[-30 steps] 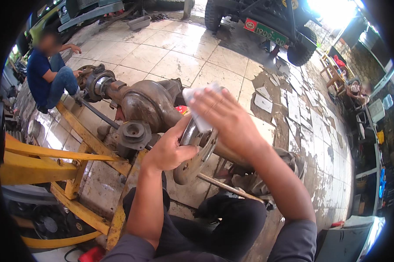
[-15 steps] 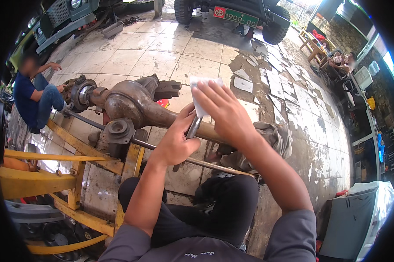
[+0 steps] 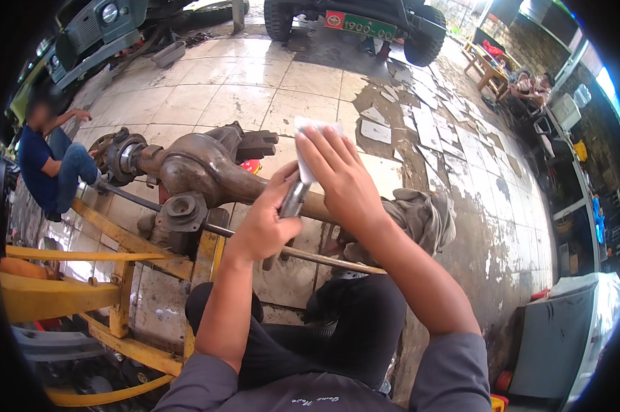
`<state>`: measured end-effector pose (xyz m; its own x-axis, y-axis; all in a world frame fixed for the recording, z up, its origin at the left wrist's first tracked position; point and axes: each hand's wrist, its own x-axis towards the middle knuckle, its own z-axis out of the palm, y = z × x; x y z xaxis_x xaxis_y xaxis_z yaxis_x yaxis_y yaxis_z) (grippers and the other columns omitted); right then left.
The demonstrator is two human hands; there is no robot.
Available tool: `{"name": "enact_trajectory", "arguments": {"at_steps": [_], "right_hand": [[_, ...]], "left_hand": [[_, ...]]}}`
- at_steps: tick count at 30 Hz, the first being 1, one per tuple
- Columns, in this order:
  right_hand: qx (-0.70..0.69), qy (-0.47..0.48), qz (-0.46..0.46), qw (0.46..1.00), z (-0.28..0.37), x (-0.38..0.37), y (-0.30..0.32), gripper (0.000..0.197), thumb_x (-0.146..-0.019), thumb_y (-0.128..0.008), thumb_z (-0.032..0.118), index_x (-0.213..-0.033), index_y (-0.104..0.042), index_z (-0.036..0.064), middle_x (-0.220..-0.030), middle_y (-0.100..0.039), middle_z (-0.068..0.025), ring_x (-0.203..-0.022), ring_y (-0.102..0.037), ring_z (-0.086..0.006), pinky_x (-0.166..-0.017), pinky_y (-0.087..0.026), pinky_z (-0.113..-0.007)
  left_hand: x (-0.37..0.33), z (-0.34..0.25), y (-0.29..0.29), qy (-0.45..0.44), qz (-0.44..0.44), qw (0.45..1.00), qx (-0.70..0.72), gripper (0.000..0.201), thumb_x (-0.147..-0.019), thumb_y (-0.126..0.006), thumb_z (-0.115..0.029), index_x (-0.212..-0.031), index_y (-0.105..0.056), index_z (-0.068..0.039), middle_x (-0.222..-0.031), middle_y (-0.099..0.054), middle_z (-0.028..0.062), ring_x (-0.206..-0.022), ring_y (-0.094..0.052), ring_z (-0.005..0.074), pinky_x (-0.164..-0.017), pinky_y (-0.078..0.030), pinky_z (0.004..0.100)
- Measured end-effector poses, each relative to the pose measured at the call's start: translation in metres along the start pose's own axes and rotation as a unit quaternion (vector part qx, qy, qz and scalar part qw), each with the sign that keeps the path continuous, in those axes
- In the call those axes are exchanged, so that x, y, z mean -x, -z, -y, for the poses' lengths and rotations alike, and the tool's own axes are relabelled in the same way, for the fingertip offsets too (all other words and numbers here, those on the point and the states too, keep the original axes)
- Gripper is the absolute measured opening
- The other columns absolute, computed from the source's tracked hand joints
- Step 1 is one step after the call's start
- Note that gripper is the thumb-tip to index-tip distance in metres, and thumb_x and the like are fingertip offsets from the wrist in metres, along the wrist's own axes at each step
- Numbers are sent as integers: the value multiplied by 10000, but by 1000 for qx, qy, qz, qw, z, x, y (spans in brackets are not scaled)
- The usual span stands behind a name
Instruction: The person scrubs a circular metal brake drum with a small abrasive pad, focusing on the inner rim and bolt holes. They rotate the part to reach different areas and continue scrubbing until the end of the clip.
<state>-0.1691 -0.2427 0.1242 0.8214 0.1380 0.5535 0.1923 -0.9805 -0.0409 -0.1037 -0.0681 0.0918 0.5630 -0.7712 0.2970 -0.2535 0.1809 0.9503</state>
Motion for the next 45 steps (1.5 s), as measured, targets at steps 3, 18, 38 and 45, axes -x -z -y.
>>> {"name": "enact_trajectory", "arguments": {"at_steps": [3, 18, 38, 45], "right_hand": [[-9, 7, 15, 1000, -3, -19, -4, 657, -829, -533, -74, -1469, -472, 63, -1513, -488, -151, -1384, -462, -397, -1147, -371, -532], [-166, -217, 34, 961, 0, -11, 26, 706, -771, -431, -164, -1454, -486, 9, -1458, -526, -233, -1385, -474, -375, -1141, -410, -430], [15, -11, 9, 1000, 11, -20, -6, 680, -791, -559, -80, -1457, -484, 35, -1480, -514, -179, -1355, -488, -410, -1125, -397, -506], [-14, 13, 4, 1000, 13, -18, -6, 639, -806, -564, -71, -1431, -506, 45, -1435, -545, -178, -1320, -511, -426, -1110, -402, -526]], "left_hand": [[1, 0, 10, -6, -6, 1000, 8, 772, -707, -508, 35, -1477, -449, 28, -1564, -350, 224, -1502, -293, 362, -1224, -244, 396], [3, -5, 13, -7, -25, 1000, -8, 780, -709, -504, 39, -1485, -480, -25, -1559, -384, 225, -1500, -304, 352, -1216, -242, 385], [0, 5, 15, -8, -17, 999, 33, 757, -708, -503, 23, -1463, -465, 40, -1557, -360, 231, -1495, -305, 358, -1223, -240, 403], [3, 6, 16, -17, -19, 1000, 17, 765, -708, -508, 18, -1470, -454, 43, -1559, -356, 229, -1491, -309, 363, -1223, -241, 403]]}}
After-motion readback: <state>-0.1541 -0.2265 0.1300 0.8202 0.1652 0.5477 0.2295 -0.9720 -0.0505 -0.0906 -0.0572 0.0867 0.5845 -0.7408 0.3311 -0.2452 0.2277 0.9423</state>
